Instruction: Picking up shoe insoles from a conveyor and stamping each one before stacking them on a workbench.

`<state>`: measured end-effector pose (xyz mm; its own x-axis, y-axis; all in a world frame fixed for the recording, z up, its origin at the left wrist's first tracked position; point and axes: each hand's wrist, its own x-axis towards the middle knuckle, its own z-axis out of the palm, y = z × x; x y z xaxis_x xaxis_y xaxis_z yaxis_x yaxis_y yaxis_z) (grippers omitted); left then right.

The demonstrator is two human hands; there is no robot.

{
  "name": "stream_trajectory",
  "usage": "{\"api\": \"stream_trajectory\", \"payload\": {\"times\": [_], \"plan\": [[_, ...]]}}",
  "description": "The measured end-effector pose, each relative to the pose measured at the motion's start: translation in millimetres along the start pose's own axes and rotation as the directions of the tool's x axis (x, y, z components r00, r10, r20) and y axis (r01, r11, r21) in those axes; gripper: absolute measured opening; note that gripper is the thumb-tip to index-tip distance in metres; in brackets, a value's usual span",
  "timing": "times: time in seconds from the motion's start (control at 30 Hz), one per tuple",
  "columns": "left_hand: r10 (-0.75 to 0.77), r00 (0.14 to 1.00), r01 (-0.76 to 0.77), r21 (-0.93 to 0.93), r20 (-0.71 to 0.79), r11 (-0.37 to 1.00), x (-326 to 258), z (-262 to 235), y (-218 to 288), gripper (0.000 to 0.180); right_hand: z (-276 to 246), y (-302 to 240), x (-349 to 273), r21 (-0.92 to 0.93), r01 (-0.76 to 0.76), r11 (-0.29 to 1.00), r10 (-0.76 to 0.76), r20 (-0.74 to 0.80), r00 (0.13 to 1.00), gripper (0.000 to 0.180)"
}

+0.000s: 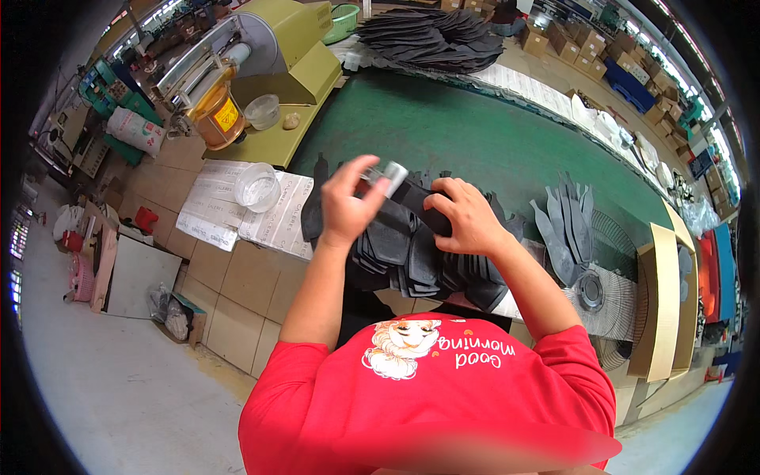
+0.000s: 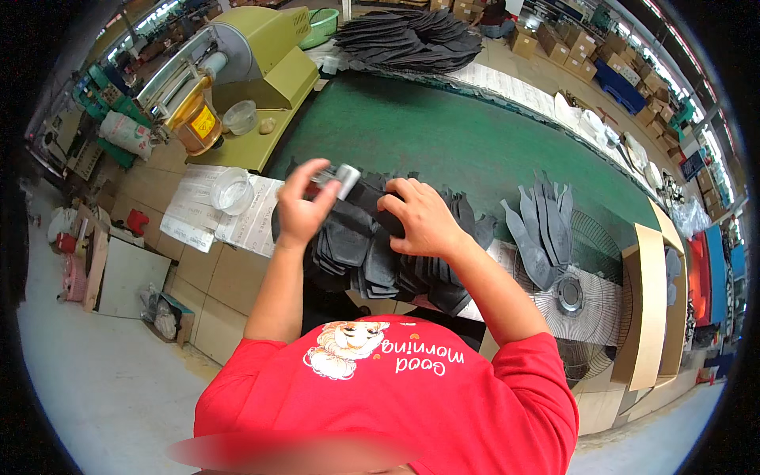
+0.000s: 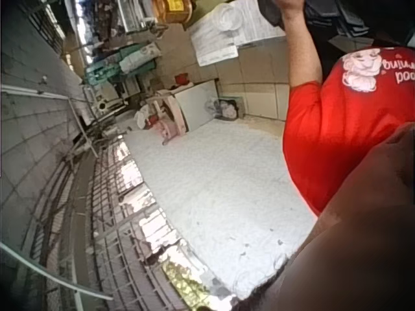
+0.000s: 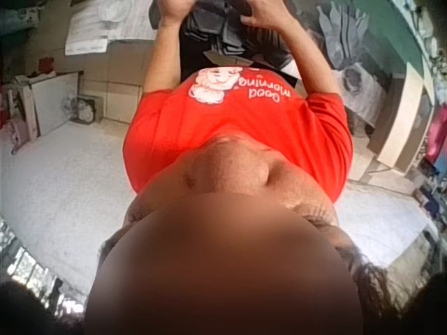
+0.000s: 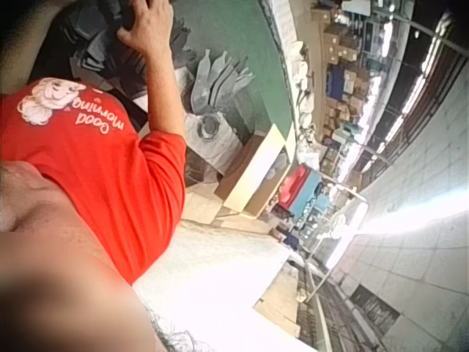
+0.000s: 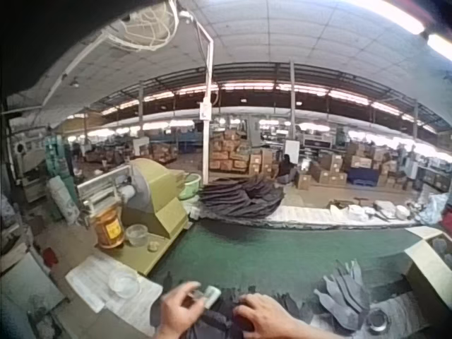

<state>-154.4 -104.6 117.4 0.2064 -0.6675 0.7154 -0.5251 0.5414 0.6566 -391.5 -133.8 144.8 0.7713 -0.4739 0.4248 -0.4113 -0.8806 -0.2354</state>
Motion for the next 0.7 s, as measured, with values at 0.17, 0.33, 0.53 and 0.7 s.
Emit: {"api": "stream_trajectory", "payload": {"times": [0.17, 0.33, 0.53, 0.7], "plan": [[-0.174, 0.985, 0.174, 0.147, -0.014, 0.974, 3, 9, -23, 0.034, -3, -2, -10, -0.024, 0.003, 1.000, -0.004, -0.021, 1.000, 0.047], [-0.311, 0.936, 0.325, 0.064, -0.166, 0.944, 4, -22, -62, 0.032, -26, 14, -44, 0.057, -0.113, 0.992, 0.121, -0.152, 0.981, 0.046], [-0.342, 0.920, 0.349, 0.002, -0.189, 0.937, -18, -61, -84, 0.028, -81, 96, -134, -0.120, -0.603, 0.789, 0.530, -0.364, 0.766, 0.051], [-0.327, 0.916, 0.361, 0.121, -0.230, 0.925, -20, -92, -106, 0.030, -80, 124, -206, -0.388, -0.822, 0.417, 0.805, -0.262, 0.532, 0.058]]}}
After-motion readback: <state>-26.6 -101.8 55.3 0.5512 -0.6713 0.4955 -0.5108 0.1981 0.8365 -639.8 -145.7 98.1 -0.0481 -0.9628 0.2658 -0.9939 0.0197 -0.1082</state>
